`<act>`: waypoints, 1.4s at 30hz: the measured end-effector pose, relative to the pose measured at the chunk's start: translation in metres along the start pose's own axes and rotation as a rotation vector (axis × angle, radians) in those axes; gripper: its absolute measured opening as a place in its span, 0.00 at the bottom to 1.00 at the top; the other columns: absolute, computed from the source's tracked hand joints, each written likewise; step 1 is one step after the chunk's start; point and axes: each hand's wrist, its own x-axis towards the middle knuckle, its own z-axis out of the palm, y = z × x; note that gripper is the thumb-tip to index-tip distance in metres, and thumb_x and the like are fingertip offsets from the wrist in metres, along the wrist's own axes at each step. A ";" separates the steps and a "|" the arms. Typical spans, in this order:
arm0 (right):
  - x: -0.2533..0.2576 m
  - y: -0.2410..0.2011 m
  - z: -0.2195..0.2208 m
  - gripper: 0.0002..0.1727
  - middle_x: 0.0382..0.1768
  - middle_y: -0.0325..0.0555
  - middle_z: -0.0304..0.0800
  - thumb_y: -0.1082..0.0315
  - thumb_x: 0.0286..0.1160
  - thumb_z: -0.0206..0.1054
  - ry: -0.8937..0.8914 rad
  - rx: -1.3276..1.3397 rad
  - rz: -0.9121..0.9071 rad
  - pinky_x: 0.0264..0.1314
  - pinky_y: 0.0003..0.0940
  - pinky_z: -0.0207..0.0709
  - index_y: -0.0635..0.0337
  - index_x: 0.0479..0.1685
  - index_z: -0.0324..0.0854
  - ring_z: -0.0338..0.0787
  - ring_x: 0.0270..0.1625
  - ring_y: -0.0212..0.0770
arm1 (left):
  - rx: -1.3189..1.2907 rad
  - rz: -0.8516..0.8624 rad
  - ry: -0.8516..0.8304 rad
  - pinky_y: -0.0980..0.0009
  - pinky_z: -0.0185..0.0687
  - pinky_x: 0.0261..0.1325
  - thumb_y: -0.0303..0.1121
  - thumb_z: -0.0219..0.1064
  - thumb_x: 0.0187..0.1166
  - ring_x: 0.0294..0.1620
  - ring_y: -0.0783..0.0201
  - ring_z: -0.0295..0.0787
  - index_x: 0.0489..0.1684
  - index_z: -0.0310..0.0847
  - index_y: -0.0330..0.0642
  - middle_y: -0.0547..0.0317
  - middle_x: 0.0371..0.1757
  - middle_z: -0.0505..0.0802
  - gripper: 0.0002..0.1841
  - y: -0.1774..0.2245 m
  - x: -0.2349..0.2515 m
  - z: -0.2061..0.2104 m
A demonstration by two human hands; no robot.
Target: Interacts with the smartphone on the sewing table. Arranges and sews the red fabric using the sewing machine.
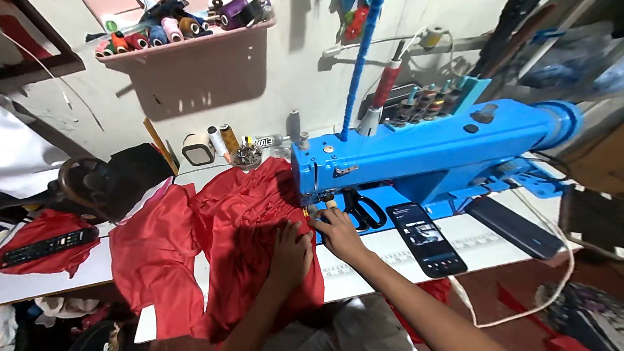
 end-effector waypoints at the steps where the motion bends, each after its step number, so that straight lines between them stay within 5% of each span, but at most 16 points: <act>1: 0.000 0.000 0.001 0.19 0.57 0.55 0.91 0.78 0.73 0.62 0.009 -0.005 0.001 0.56 0.59 0.80 0.47 0.53 0.94 0.88 0.59 0.63 | 0.002 -0.011 -0.003 0.27 0.65 0.76 0.35 0.59 0.80 0.79 0.32 0.76 0.57 0.92 0.45 0.39 0.72 0.87 0.17 0.000 0.001 0.000; 5: 0.001 0.000 0.001 0.24 0.58 0.56 0.91 0.79 0.72 0.62 0.007 -0.023 0.004 0.57 0.59 0.79 0.42 0.59 0.94 0.88 0.59 0.63 | 0.009 -0.056 -0.013 0.29 0.65 0.77 0.35 0.60 0.80 0.79 0.32 0.76 0.58 0.92 0.42 0.37 0.73 0.86 0.17 0.002 0.005 -0.001; 13: 0.003 0.001 -0.002 0.20 0.59 0.58 0.90 0.74 0.75 0.61 -0.003 0.038 0.035 0.61 0.62 0.78 0.50 0.59 0.93 0.86 0.62 0.65 | 0.083 -0.199 -0.125 0.34 0.56 0.85 0.38 0.54 0.86 0.85 0.37 0.70 0.68 0.88 0.48 0.41 0.79 0.82 0.20 0.009 0.019 -0.005; 16: -0.013 -0.012 -0.007 0.18 0.62 0.55 0.90 0.59 0.83 0.59 0.001 0.043 0.139 0.67 0.63 0.76 0.52 0.57 0.93 0.85 0.67 0.64 | 0.069 -0.222 -0.123 0.36 0.56 0.86 0.38 0.54 0.87 0.85 0.39 0.70 0.69 0.87 0.50 0.41 0.79 0.82 0.20 0.010 0.021 -0.003; 19: -0.036 -0.044 -0.019 0.24 0.65 0.57 0.88 0.45 0.78 0.67 -0.067 0.082 0.279 0.69 0.70 0.69 0.56 0.50 0.92 0.80 0.72 0.68 | 0.027 -0.250 -0.139 0.35 0.53 0.86 0.38 0.54 0.88 0.86 0.37 0.68 0.72 0.86 0.49 0.39 0.81 0.80 0.20 0.009 0.023 -0.006; 22: -0.048 -0.066 -0.024 0.18 0.63 0.59 0.87 0.53 0.72 0.75 -0.123 0.192 0.366 0.67 0.70 0.69 0.61 0.41 0.91 0.80 0.70 0.68 | -0.003 -0.295 -0.194 0.36 0.51 0.88 0.37 0.52 0.89 0.88 0.38 0.65 0.73 0.84 0.49 0.40 0.83 0.78 0.21 0.013 0.028 -0.009; 24: -0.046 -0.073 -0.031 0.14 0.58 0.57 0.88 0.60 0.75 0.72 -0.203 0.327 0.449 0.65 0.58 0.76 0.65 0.42 0.89 0.85 0.63 0.58 | -0.051 -0.305 -0.208 0.37 0.51 0.88 0.34 0.50 0.89 0.88 0.38 0.65 0.73 0.85 0.47 0.38 0.83 0.77 0.21 0.012 0.031 -0.010; 27: -0.042 -0.072 -0.044 0.10 0.35 0.46 0.86 0.66 0.78 0.69 -0.250 0.689 0.662 0.36 0.32 0.82 0.65 0.45 0.80 0.86 0.30 0.35 | -0.117 -0.239 -0.139 0.36 0.56 0.86 0.27 0.53 0.86 0.85 0.34 0.68 0.65 0.88 0.37 0.34 0.79 0.80 0.19 0.008 0.022 -0.014; 29: -0.046 -0.069 -0.047 0.10 0.29 0.43 0.83 0.69 0.76 0.69 -0.226 0.811 0.757 0.26 0.30 0.80 0.64 0.46 0.76 0.82 0.21 0.32 | -0.098 -0.168 -0.122 0.34 0.56 0.85 0.25 0.55 0.85 0.84 0.33 0.70 0.61 0.89 0.34 0.36 0.75 0.84 0.17 0.015 0.008 -0.019; 32: -0.057 -0.071 -0.045 0.17 0.36 0.48 0.87 0.69 0.71 0.74 -0.164 0.677 0.730 0.39 0.36 0.84 0.66 0.55 0.78 0.87 0.32 0.38 | -0.041 -0.066 -0.011 0.32 0.65 0.80 0.22 0.58 0.80 0.77 0.35 0.80 0.60 0.89 0.31 0.38 0.69 0.89 0.17 0.016 -0.018 -0.011; 37: -0.061 -0.080 -0.048 0.27 0.37 0.51 0.90 0.66 0.74 0.73 -0.220 0.521 0.714 0.43 0.44 0.86 0.64 0.72 0.75 0.90 0.34 0.44 | -0.015 -0.047 -0.003 0.36 0.70 0.78 0.25 0.59 0.78 0.76 0.38 0.82 0.63 0.88 0.31 0.39 0.72 0.88 0.19 0.007 -0.031 -0.019; 42: -0.072 -0.087 -0.034 0.15 0.38 0.55 0.95 0.68 0.78 0.67 -0.091 0.211 0.474 0.41 0.55 0.89 0.67 0.58 0.88 0.95 0.36 0.54 | 0.096 0.007 0.010 0.36 0.70 0.78 0.23 0.62 0.75 0.74 0.38 0.84 0.57 0.90 0.30 0.40 0.66 0.92 0.16 0.011 -0.024 -0.019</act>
